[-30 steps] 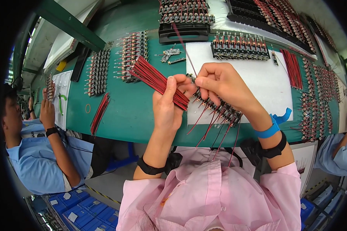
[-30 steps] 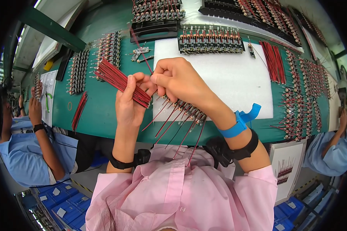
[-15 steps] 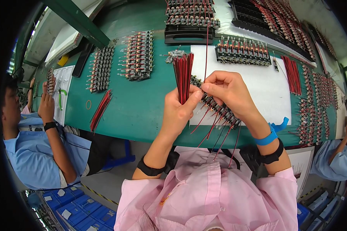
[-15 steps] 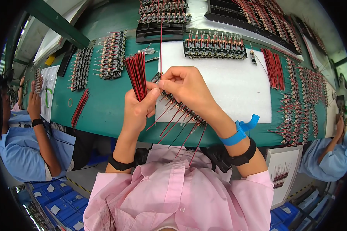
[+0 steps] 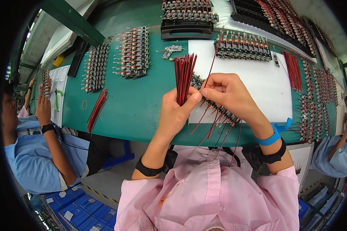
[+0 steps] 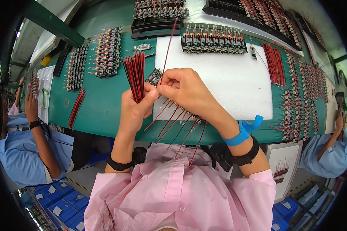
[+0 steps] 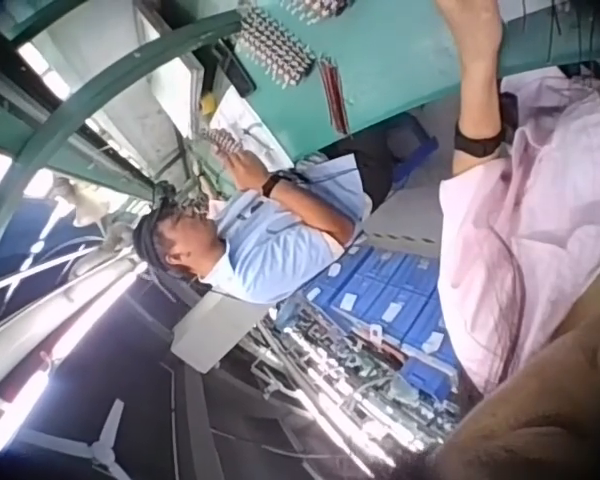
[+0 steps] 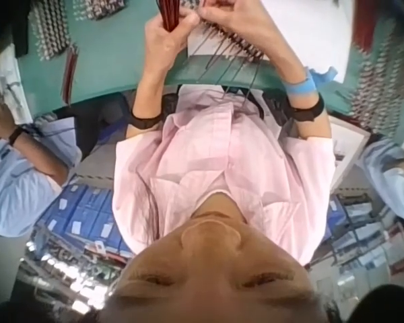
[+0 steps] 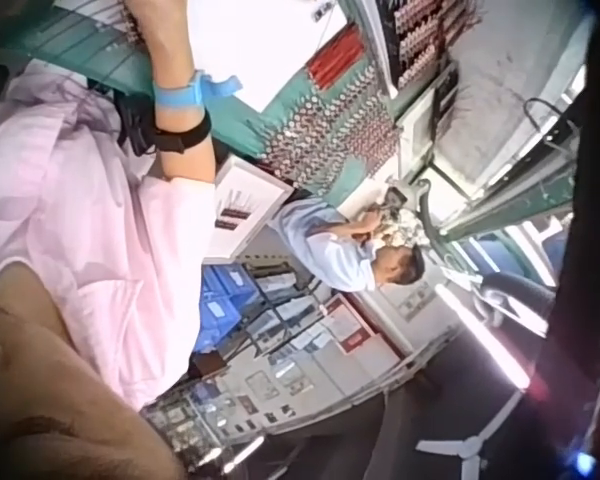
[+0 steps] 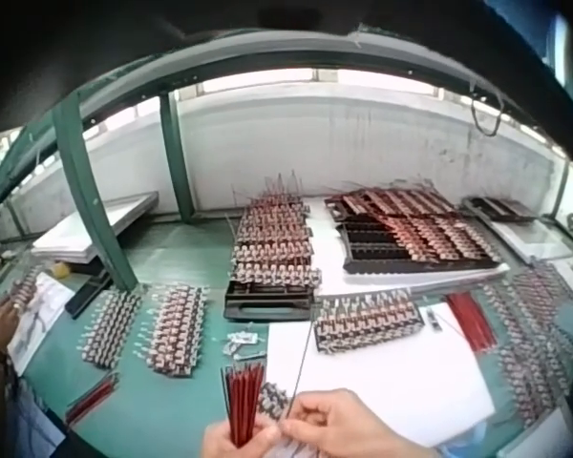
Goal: The person picks up a bundle of wires and inserts them one by one into circuit boards. After populating the boards, the person reaches for more circuit boards from a stack and places them on the work surface.
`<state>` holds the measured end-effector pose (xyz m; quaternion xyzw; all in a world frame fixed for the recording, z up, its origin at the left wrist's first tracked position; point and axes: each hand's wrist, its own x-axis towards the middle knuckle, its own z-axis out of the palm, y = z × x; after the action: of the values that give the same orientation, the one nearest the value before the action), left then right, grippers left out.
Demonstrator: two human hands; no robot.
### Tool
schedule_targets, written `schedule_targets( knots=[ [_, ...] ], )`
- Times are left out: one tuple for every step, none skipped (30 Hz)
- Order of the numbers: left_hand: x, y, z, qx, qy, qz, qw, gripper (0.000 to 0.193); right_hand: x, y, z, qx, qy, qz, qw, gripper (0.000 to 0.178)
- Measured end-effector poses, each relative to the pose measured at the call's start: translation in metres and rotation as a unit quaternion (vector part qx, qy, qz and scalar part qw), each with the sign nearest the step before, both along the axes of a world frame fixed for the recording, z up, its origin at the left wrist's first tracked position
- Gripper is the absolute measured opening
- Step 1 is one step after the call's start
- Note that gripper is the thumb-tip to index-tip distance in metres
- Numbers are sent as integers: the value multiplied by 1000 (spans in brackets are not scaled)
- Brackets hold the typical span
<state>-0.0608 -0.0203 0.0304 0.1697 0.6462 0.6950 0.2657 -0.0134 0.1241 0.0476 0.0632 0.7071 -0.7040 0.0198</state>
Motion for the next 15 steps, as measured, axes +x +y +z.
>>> schedule_targets(
  knots=[
    [0, 0, 0, -7, 17, 0, 1000, 13, 0, 0, 0, 0, -2, -1, 1000, 12],
    [1, 0, -1, -15, 33, -1, 999, 13, 0, 0, 0, 36, 2, 3, 999, 12],
    [1, -1, -2, -15, 31, -1, 999, 13, 0, 1, 0, 72, 6, 7, 997, 12],
    [2, -3, -4, -15, 30, 13, 999, 14, -1, 2, 0, 108, 10, 12, 994, 12],
    [2, -4, -5, -16, 29, 23, 999, 15, -1, 4, -1, 108, 7, 9, 994, 12],
    [3, -5, -7, -16, 27, 34, 999, 16, -1, 8, -2, 136, 15, -10, 991, 11],
    [4, -8, -8, -16, 24, 31, 999, 16, -2, 12, -3, 163, 22, -29, 986, 11],
    [5, -13, -11, 29, 4, 72, 997, 19, -2, 16, -5, 191, 28, -48, 980, 11],
    [6, -17, -13, 74, -16, 112, 991, 23, -2, 19, -9, 191, 24, -50, 980, 11],
    [6, -20, -16, 73, -20, 109, 991, 23, -2, 22, -16, 199, 26, -63, 978, 11],
    [6, -24, -20, 98, 25, 123, 987, 24, -3, 23, -21, 208, 27, -75, 975, 11],
    [6, -27, -24, 122, 70, 137, 981, 25, -3, 24, -26, 216, 28, -87, 972, 11],
    [6, -29, -28, 145, 114, 150, 971, 26, -2, 26, -30, 217, 23, -89, 972, 11],
    [7, -30, -31, 145, 109, 148, 972, 26, -2, 27, -32, 228, 22, -99, 968, 11],
    [7, -32, -33, 123, 140, 142, 972, 27, -3, 25, -33, 238, 23, -106, 965, 12]
  ],
)
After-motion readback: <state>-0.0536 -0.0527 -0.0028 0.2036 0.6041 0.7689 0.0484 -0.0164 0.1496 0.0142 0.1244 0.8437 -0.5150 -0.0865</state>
